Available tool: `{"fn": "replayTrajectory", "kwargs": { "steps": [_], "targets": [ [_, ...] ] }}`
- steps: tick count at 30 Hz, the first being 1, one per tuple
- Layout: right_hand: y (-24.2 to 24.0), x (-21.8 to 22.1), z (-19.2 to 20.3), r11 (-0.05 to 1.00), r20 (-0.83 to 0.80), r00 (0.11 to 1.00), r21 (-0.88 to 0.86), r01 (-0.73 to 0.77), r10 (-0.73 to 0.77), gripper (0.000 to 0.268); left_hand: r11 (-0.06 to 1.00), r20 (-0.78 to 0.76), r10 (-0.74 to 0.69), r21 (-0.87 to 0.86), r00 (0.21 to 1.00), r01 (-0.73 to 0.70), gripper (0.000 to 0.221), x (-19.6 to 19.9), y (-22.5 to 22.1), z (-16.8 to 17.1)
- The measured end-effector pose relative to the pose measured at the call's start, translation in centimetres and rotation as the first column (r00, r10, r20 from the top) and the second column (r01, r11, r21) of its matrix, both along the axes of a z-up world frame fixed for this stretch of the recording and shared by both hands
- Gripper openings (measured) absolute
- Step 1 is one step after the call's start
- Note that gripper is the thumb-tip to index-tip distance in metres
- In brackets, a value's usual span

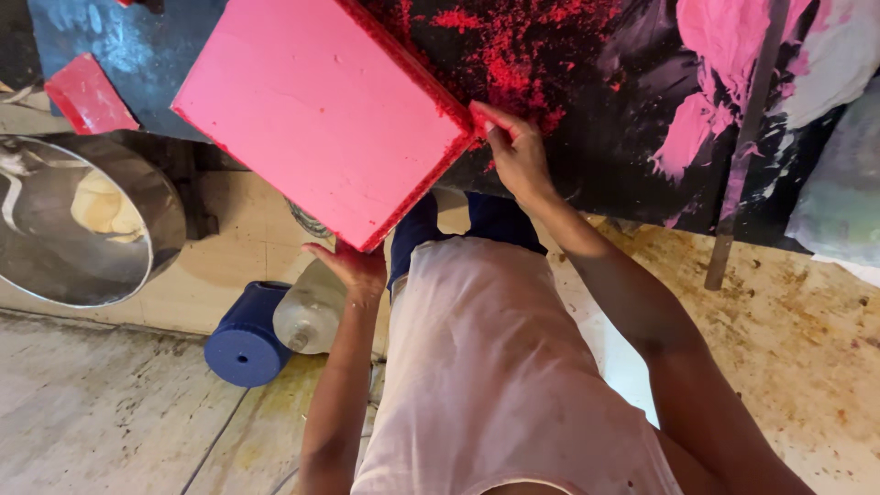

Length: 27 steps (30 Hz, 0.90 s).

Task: The person applies red topping and pink icing to a square cake by hand and using a plastic scraper to smooth the sides.

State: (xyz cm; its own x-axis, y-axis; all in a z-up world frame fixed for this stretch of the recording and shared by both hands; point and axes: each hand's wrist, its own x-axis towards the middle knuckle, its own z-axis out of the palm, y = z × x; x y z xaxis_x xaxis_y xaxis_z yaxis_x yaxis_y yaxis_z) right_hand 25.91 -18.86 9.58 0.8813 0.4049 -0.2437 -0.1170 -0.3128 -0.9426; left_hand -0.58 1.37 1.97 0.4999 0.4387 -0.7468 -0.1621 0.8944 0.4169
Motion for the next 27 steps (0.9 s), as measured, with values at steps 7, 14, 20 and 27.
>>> {"fn": "replayTrajectory", "kwargs": {
  "steps": [7, 14, 20, 27],
  "targets": [
    [1.5, 0.0, 2.2, 0.954, 0.313, 0.908, -0.197, -0.227, 0.28, 0.054, 0.997, 0.005, -0.082, -0.015, 0.997, 0.082, 0.122, -0.2, 1.2, 0.6],
    [1.4, -1.4, 2.6, 0.944, 0.326, 0.894, -0.224, -0.243, 0.307, 0.06, 0.984, 0.06, -0.163, -0.058, 0.985, 0.166, 0.121, 0.0, 2.1, 1.7],
    [4.8, 0.5, 3.3, 0.921, 0.035, 0.96, -0.294, -0.257, 0.279, 0.054, 0.987, 0.058, -0.14, -0.066, 0.988, 0.144, 0.119, -0.7, 2.5, 0.1],
    [9.4, 4.7, 4.0, 0.785, -0.221, 0.917, -0.474, -0.399, 0.332, 0.063, 0.986, 0.069, -0.132, -0.096, 0.989, 0.138, 0.12, -0.7, 2.1, -0.3]
  ]
}}
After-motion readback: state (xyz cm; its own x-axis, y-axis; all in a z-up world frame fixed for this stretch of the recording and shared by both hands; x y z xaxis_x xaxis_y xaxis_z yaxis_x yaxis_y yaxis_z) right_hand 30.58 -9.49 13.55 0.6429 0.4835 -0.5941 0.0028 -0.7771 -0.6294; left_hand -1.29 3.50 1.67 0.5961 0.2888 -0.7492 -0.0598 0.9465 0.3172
